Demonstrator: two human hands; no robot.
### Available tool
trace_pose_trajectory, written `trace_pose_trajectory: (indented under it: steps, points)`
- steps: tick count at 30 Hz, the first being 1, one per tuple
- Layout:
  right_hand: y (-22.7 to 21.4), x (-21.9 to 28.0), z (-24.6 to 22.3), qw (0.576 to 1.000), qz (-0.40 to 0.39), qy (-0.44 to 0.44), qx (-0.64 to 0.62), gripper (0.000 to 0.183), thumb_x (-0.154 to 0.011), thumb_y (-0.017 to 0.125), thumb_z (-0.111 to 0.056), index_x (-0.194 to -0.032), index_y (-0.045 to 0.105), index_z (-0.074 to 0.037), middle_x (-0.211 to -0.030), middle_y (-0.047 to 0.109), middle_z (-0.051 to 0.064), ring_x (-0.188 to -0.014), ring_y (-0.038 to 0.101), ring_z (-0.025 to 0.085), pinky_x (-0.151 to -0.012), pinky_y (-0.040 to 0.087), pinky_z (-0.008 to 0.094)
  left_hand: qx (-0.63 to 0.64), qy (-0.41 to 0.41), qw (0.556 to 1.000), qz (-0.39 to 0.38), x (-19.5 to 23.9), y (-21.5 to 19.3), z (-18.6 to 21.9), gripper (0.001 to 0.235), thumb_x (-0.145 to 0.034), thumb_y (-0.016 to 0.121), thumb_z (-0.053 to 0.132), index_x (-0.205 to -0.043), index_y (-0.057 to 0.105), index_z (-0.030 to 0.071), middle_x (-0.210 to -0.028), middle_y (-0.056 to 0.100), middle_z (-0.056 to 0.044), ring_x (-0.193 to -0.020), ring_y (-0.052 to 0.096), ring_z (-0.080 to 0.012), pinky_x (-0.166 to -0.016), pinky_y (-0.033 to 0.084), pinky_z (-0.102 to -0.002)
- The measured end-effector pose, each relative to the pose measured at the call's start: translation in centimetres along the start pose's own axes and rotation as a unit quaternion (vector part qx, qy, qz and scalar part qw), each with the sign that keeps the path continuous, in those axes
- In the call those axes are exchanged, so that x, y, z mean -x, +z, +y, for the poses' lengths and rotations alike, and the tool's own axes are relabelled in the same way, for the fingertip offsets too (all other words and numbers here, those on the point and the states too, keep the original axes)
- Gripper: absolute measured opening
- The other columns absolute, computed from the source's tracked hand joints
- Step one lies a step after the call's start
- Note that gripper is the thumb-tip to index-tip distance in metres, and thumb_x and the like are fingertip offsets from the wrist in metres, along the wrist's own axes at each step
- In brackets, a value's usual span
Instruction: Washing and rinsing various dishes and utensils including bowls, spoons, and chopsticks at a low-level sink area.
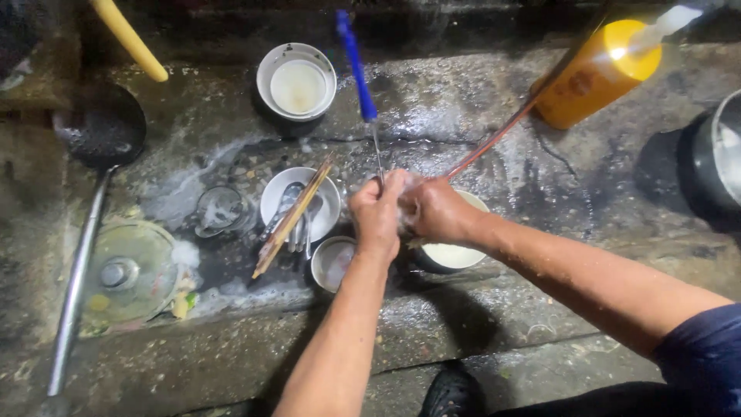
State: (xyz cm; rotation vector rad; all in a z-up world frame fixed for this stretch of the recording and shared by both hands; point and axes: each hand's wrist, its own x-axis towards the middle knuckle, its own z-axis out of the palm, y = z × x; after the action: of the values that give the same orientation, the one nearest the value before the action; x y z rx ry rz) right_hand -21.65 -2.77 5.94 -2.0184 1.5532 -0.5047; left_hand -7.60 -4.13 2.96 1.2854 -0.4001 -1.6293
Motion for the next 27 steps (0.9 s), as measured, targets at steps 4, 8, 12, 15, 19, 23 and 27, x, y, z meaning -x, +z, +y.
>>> trace_pose_trajectory:
  steps: [4, 8, 12, 15, 19, 23, 27]
  points:
    - [-1.8, 1.0, -3.6, 0.991, -0.091, 0.058, -0.076, 0.013, -0.092, 0.09, -0.017, -0.101, 0.092, -0.008, -0.089, 0.083, 0.017, -0.082, 0.08, 0.033, -0.085, 0.066, 0.046, -0.029, 0.089, 0.996, 0.009, 1.1, -1.7, 3.7, 0.023, -0.097, 0.092, 0.026, -0.083, 0.084, 0.009, -0.077, 0.082, -0.011, -0.086, 0.076, -0.0154, -0.084, 0.063, -0.035]
    - [-6.7, 2.6, -7.7, 0.964, -0.033, 0.239, -0.11, 0.034, -0.096, 0.087, -0.023, -0.125, 0.09, -0.004, -0.108, 0.089, 0.025, -0.103, 0.085, 0.038, -0.097, 0.063, 0.054, -0.061, 0.145, 0.986, -0.052, 0.9, -2.7, 6.0, 0.024, -0.096, 0.091, 0.022, -0.079, 0.086, 0.006, -0.089, 0.088, -0.013, -0.101, 0.083, -0.0185, -0.103, 0.065, -0.037]
    - [-6.7, 1.4, -8.1, 0.954, -0.003, 0.27, -0.128, 0.046, -0.094, 0.09, -0.027, -0.137, 0.087, -0.011, -0.108, 0.088, 0.019, -0.097, 0.084, 0.031, -0.092, 0.064, 0.049, -0.097, 0.173, 0.976, -0.093, 2.4, -2.1, 6.2, 0.022, -0.094, 0.091, 0.02, -0.077, 0.087, 0.007, -0.097, 0.09, -0.012, -0.103, 0.083, -0.0154, -0.102, 0.066, -0.036]
    - [-4.2, 1.1, -7.1, 0.944, -0.024, 0.268, -0.191, 0.046, -0.091, 0.093, -0.019, -0.136, 0.085, -0.008, -0.101, 0.087, 0.02, -0.086, 0.082, 0.032, -0.083, 0.067, 0.048, -0.099, 0.211, 0.97, -0.072, 3.6, -0.7, 6.1, 0.021, -0.096, 0.09, 0.019, -0.079, 0.089, 0.006, -0.103, 0.09, -0.012, -0.103, 0.082, -0.0159, -0.102, 0.066, -0.039]
    - [0.5, 1.8, -2.0, 0.915, 0.007, 0.297, -0.272, 0.028, -0.093, 0.089, -0.01, -0.118, 0.084, 0.0, -0.091, 0.084, 0.02, -0.073, 0.078, 0.03, -0.068, 0.066, 0.045, -0.116, 0.269, 0.956, -0.015, 3.2, 0.4, 5.1, 0.03, -0.095, 0.089, 0.014, -0.067, 0.078, 0.01, -0.066, 0.077, -0.004, -0.072, 0.072, -0.013, -0.082, 0.063, -0.031]
    - [1.0, 3.0, -2.6, 0.901, -0.042, 0.347, -0.257, 0.03, -0.089, 0.095, -0.018, -0.11, 0.087, 0.001, -0.082, 0.084, 0.022, -0.062, 0.078, 0.032, -0.054, 0.063, 0.045, -0.202, 0.288, 0.935, 0.05, -2.4, -2.3, 0.8, 0.023, -0.1, 0.086, 0.021, -0.081, 0.08, 0.009, -0.066, 0.073, -0.007, -0.071, 0.061, -0.0118, -0.072, 0.054, -0.04]
    - [-4.0, 0.9, -6.8, 0.895, 0.02, 0.349, -0.275, 0.016, -0.097, 0.085, -0.009, -0.103, 0.082, 0.005, -0.068, 0.079, 0.024, -0.046, 0.074, 0.032, -0.036, 0.056, 0.038, -0.346, 0.264, 0.898, 0.056, -0.1, -2.8, 2.4, 0.028, -0.108, 0.072, 0.03, -0.087, 0.079, 0.011, -0.074, 0.079, -0.013, -0.079, 0.081, -0.0381, -0.076, 0.059, -0.052]
